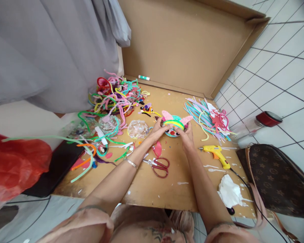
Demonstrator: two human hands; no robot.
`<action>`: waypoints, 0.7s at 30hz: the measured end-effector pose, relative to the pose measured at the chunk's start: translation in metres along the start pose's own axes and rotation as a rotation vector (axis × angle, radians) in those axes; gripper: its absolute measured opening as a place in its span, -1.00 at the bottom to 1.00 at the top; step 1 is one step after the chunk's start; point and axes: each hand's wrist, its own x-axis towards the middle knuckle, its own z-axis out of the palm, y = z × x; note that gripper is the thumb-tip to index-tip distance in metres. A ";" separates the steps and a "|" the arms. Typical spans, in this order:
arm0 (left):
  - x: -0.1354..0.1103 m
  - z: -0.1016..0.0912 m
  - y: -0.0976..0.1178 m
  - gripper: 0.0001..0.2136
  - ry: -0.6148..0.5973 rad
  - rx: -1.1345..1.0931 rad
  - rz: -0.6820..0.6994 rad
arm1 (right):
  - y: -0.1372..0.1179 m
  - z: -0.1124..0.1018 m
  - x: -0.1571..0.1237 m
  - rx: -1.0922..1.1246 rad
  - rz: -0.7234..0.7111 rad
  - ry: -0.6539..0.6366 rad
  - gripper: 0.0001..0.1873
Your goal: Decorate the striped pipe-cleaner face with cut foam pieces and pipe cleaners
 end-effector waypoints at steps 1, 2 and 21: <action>-0.001 0.001 0.002 -0.39 0.012 -0.005 -0.002 | 0.001 0.000 0.000 0.001 -0.003 -0.001 -0.14; -0.001 0.003 0.003 -0.38 0.020 -0.010 -0.003 | 0.002 0.000 0.000 0.000 -0.006 -0.001 -0.15; 0.002 0.000 -0.001 -0.38 0.006 -0.011 0.016 | -0.002 0.001 -0.003 -0.011 0.020 0.015 -0.15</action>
